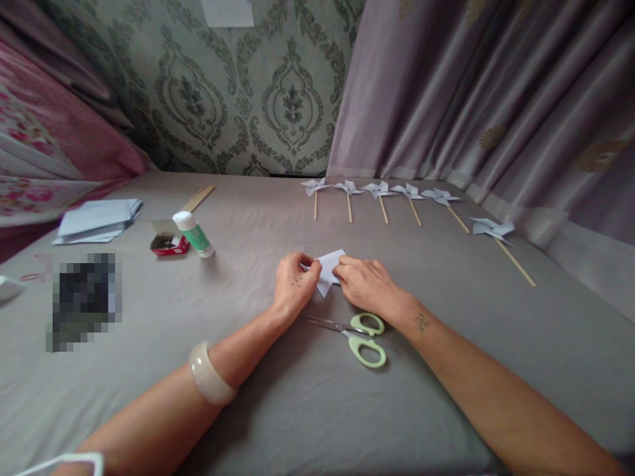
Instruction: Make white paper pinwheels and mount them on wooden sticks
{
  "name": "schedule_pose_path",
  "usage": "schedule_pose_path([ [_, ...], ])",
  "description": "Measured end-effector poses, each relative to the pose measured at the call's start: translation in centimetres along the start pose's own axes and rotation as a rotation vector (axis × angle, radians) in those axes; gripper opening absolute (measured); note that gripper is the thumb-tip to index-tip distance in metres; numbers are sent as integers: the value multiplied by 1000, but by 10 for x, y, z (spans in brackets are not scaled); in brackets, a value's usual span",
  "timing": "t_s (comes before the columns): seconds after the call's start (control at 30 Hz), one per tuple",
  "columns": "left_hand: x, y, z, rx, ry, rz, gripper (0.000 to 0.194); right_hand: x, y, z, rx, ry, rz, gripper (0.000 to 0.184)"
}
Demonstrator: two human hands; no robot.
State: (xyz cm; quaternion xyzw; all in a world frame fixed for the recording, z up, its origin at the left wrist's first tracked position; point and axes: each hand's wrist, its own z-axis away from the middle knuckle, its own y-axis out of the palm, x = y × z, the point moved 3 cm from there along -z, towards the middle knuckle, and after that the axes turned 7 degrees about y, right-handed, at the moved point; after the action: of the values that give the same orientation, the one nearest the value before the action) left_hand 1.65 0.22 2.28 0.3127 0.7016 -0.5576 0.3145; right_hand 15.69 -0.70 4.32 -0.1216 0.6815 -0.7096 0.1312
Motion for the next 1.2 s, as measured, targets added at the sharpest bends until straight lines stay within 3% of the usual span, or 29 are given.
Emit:
schedule_pose_path([
  [0.2,4,-2,-3,-21,16,1,24,6,-5,-3,-9,2,-20,31],
  [0.4,6,-4,-6,-37,36,-22,26,-12,0,-13,21,110,-209,34],
  [0.77,7,-4,-8,-58,67,-50,25,-22,3,-23,80,126,-333,36],
  [1.2,6,-3,-9,-38,96,-47,24,-48,25,-23,-110,149,-678,22],
])
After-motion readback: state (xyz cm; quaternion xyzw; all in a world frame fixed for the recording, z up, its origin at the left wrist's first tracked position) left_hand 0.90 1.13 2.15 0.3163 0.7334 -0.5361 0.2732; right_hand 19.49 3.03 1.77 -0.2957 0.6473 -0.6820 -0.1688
